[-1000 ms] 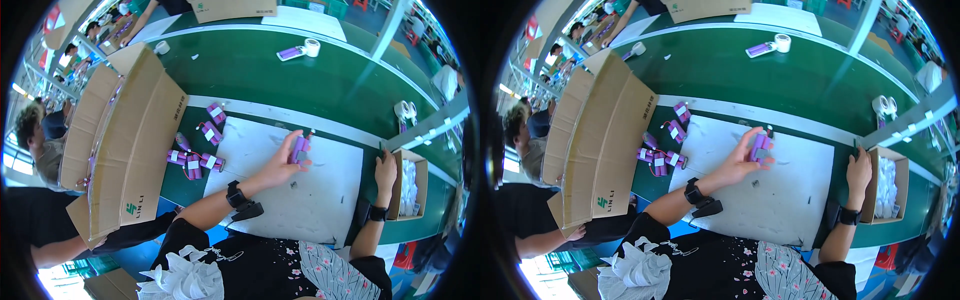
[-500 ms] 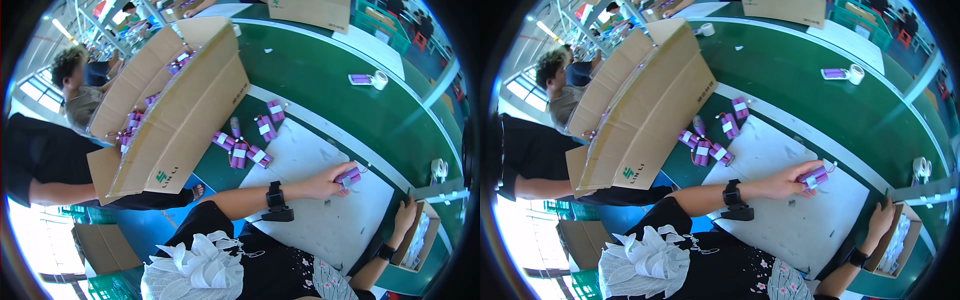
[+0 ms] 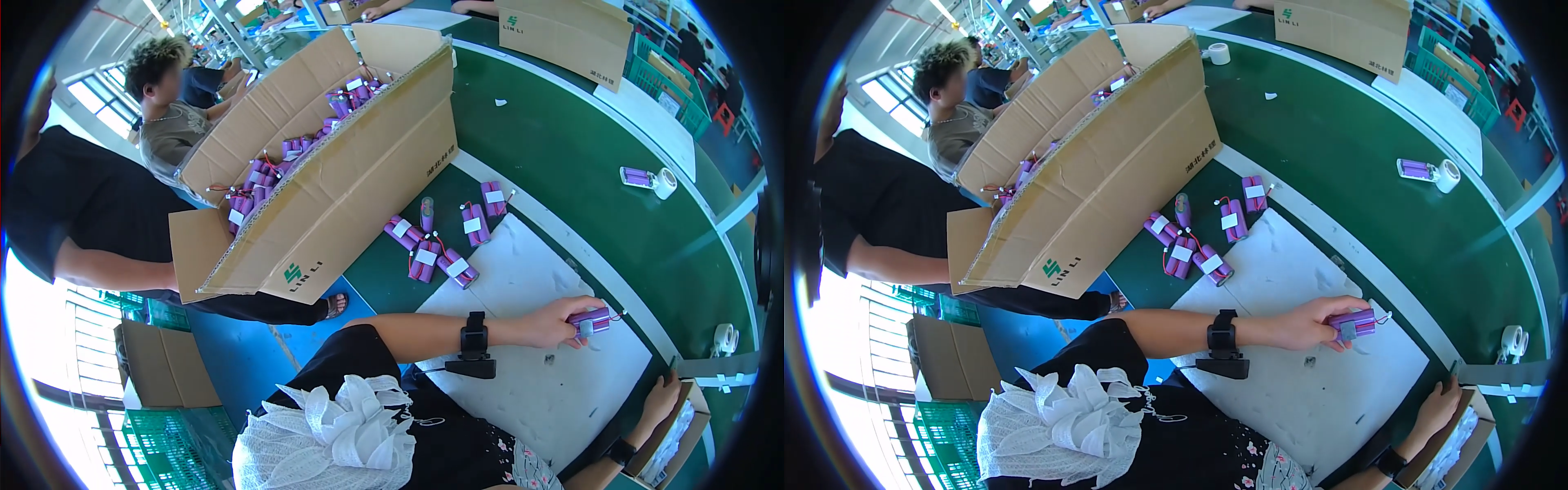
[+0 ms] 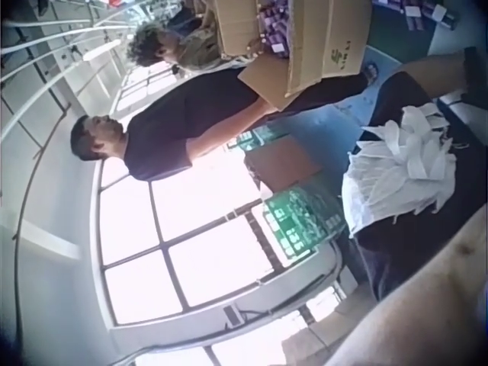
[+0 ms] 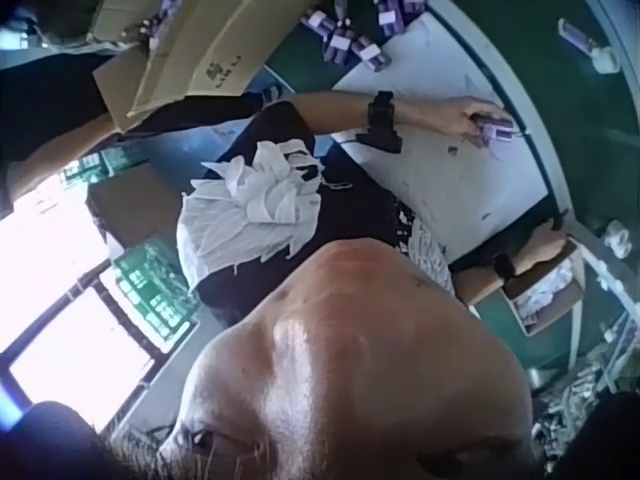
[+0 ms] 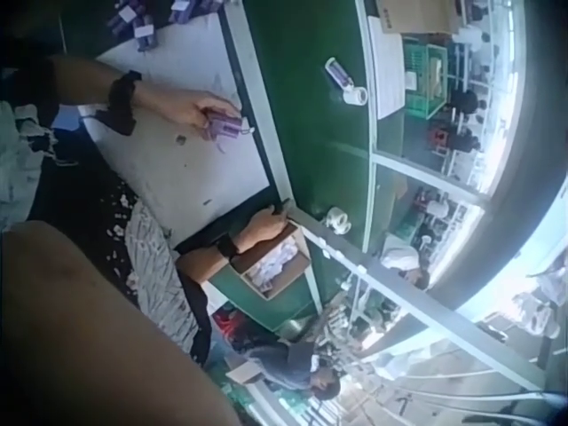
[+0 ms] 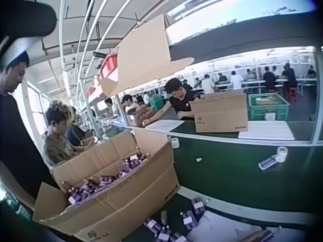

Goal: The person connects a battery pack to a circuit board, fits them into a plastic housing, and tests the device before applying tape to another battery pack.

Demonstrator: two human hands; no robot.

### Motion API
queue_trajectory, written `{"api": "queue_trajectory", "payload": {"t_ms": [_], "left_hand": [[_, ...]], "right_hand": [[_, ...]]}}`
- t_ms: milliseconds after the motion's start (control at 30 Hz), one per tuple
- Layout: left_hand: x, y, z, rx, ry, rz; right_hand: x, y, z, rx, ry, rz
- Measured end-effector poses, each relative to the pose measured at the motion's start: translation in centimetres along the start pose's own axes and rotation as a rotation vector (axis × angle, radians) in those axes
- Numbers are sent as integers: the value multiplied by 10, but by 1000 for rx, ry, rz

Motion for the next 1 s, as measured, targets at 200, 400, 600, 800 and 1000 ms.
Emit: {"api": "queue_trajectory", "payload": {"t_ms": [200, 400, 600, 800, 1000], "left_hand": [[-4, -1, 2, 31, 26, -50], [-8, -3, 3, 10, 16, -13], [-9, -3, 5, 38, 30, -53], [-9, -5, 5, 34, 16, -33], [-5, -6, 2, 70, 17, -22]], "right_hand": [[-7, -1, -2, 9, 16, 28], [-8, -2, -1, 16, 9, 59], [-6, 1, -2, 29, 5, 70], [-17, -4, -3, 45, 6, 79], [-13, -2, -5, 37, 33, 140]]}}
Point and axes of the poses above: each hand's wrist, its own z-axis towards the middle knuckle, its own y-axis out of the palm, x = y × z, the point moved 1 cm from there along z, towards the middle knuckle, and after that the axes turned 10 degrees about z, right-handed, at the moved point
